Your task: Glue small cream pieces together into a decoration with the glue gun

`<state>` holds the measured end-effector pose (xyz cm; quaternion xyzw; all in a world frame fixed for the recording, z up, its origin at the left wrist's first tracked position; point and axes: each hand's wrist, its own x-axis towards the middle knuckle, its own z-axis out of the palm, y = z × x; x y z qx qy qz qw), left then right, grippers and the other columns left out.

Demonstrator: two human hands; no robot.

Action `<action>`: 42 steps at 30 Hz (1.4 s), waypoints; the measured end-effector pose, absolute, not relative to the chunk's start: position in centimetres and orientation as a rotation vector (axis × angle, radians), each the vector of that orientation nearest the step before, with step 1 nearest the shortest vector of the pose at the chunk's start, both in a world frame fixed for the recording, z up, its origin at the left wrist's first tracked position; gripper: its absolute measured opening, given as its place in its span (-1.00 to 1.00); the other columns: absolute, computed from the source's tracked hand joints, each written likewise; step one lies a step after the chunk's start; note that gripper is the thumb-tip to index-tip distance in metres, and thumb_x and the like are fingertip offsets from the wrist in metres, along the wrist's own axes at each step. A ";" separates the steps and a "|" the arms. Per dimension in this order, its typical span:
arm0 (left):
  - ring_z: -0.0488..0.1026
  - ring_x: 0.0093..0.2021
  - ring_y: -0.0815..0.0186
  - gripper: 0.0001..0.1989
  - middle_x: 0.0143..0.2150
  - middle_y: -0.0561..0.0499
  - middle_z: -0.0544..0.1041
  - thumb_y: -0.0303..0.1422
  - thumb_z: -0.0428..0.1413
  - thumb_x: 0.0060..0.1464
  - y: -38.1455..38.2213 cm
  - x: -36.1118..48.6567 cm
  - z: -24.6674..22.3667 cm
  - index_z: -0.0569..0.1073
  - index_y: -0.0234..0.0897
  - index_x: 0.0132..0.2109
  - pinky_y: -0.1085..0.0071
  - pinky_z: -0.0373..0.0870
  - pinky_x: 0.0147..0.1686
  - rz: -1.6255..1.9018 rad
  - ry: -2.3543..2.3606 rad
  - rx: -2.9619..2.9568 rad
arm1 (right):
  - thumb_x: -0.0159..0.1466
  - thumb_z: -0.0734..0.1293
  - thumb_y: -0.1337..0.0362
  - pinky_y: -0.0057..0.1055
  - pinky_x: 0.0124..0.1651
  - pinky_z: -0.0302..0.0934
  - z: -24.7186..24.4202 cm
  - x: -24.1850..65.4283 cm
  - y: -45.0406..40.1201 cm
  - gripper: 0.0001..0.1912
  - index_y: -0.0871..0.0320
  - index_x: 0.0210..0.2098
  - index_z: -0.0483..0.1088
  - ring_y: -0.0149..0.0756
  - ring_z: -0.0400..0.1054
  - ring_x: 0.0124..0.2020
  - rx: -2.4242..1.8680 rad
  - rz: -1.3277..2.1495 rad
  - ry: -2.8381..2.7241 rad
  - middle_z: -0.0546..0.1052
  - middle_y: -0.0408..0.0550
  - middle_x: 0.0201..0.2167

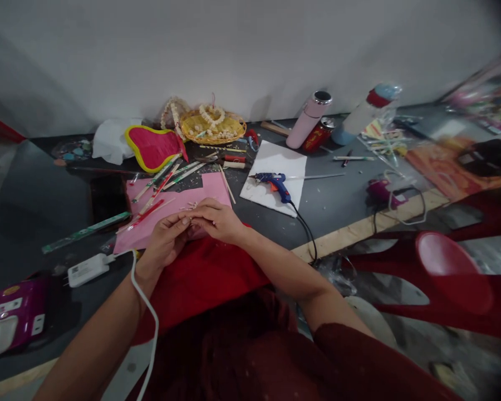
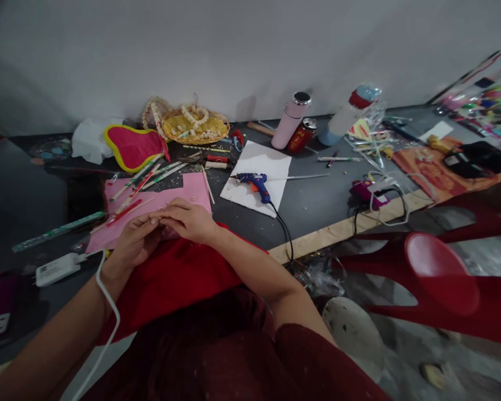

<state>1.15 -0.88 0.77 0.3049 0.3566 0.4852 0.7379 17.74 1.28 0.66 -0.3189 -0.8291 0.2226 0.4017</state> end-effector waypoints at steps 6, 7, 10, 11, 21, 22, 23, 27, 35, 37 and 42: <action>0.48 -0.30 0.39 -0.81 -0.28 -0.02 0.56 -0.39 0.29 -0.11 -1.1 1.3 1.0 0.55 -0.32 -0.27 0.50 0.44 -0.27 1.096 0.788 0.694 | 0.33 0.16 0.27 -0.42 0.01 0.26 2.5 18.8 0.4 -0.69 0.05 0.04 0.33 -0.36 0.32 -0.03 -0.889 0.438 -2.217 0.43 -0.03 -0.08; 0.48 -0.27 0.39 -0.81 -0.27 -0.01 0.56 -0.39 0.29 -0.12 -1.1 1.3 1.0 0.55 -0.32 -0.28 0.50 0.44 -0.24 1.106 0.793 0.691 | 0.33 0.16 0.27 -0.42 0.00 0.26 2.9 19.8 0.3 -0.69 0.06 0.05 0.32 -0.35 0.33 -0.04 -0.944 0.410 -2.217 0.42 -0.03 -0.06; 0.47 -0.19 0.38 -0.84 -0.24 0.00 0.56 -0.39 0.28 -0.10 -1.1 1.3 1.0 0.54 -0.31 -0.30 0.48 0.43 -0.17 1.117 0.793 0.694 | 0.31 0.19 0.25 -0.35 -0.07 0.26 3.9 24.7 0.8 -0.74 0.12 -0.03 0.34 -0.32 0.36 -0.20 -1.289 0.270 -2.040 0.44 0.01 -0.11; 0.47 -0.18 0.38 -0.84 -0.24 0.00 0.56 -0.38 0.28 -0.10 -1.1 1.4 0.9 0.54 -0.30 -0.30 0.47 0.43 -0.16 1.122 0.788 0.697 | 0.31 0.17 0.25 -0.32 -0.09 0.25 4.0 26.7 1.0 -0.77 0.14 -0.09 0.35 -0.30 0.36 -0.24 -1.432 0.196 -1.941 0.45 0.03 -0.15; 0.47 -0.19 0.38 -0.86 -0.25 0.03 0.55 -0.38 0.28 -0.10 -0.8 1.4 1.0 0.52 -0.28 -0.33 0.46 0.43 -0.17 1.177 0.787 0.678 | 0.22 0.21 -0.02 -0.34 -0.20 0.18 1.7 37.3 3.1 -0.58 0.18 -0.15 0.39 -0.17 0.39 -0.19 -2.341 0.237 -1.762 0.52 0.11 -0.21; 0.47 -0.18 0.38 -0.86 -0.25 0.04 0.55 -0.38 0.28 -0.10 -0.8 1.3 1.0 0.52 -0.28 -0.33 0.45 0.43 -0.17 1.178 0.788 0.671 | 0.21 0.20 -0.04 -0.35 -0.22 0.18 1.6 37.2 3.4 -0.58 0.17 -0.19 0.41 -0.18 0.39 -0.20 -2.362 0.260 -1.763 0.53 0.10 -0.22; 0.47 -0.18 0.38 -0.87 -0.25 0.04 0.55 -0.38 0.28 -0.09 -0.8 1.3 0.9 0.52 -0.28 -0.33 0.45 0.43 -0.17 1.178 0.786 0.663 | 0.20 0.20 -0.05 -0.36 -0.23 0.18 1.7 37.2 3.6 -0.58 0.16 -0.22 0.43 -0.18 0.40 -0.21 -2.374 0.277 -1.768 0.54 0.09 -0.24; 0.46 -0.18 0.39 -0.90 -0.25 0.03 0.54 -0.39 0.26 -0.07 -0.7 1.2 0.8 0.52 -0.28 -0.34 0.46 0.43 -0.17 1.175 0.769 0.656 | 0.18 0.21 -0.03 -0.37 -0.28 0.16 2.0 37.4 4.3 -0.61 0.17 -0.36 0.45 -0.21 0.39 -0.28 -2.356 0.307 -1.728 0.54 0.06 -0.35; 0.48 -0.23 0.39 -0.85 -0.29 0.02 0.56 -0.37 0.30 -0.12 -0.7 1.3 0.7 0.53 -0.27 -0.33 0.47 0.43 -0.19 1.162 0.773 0.671 | 0.14 0.30 0.02 -0.52 -0.50 0.15 3.2 35.8 1.9 -0.70 0.16 -0.37 0.34 -0.49 0.22 -0.57 -1.517 1.025 -1.063 0.36 -0.18 -0.53; 0.49 -0.24 0.39 -0.84 -0.28 0.01 0.56 -0.37 0.29 -0.12 -0.7 1.3 0.6 0.54 -0.28 -0.32 0.47 0.44 -0.21 1.160 0.769 0.682 | 0.14 0.33 0.08 -0.55 -0.53 0.13 3.4 33.7 0.6 -0.74 0.15 -0.33 0.33 -0.51 0.21 -0.56 -1.308 1.317 -0.967 0.33 -0.20 -0.52; 0.48 -0.27 0.41 -0.84 -0.28 0.00 0.56 -0.37 0.29 -0.12 -0.7 1.2 0.6 0.53 -0.30 -0.32 0.50 0.45 -0.25 1.156 0.786 0.651 | 0.13 0.37 0.26 -0.51 -0.45 0.17 3.4 26.9 -2.7 -0.71 0.14 -0.16 0.32 -0.48 0.26 -0.48 -1.030 1.559 -1.034 0.44 -0.11 -0.36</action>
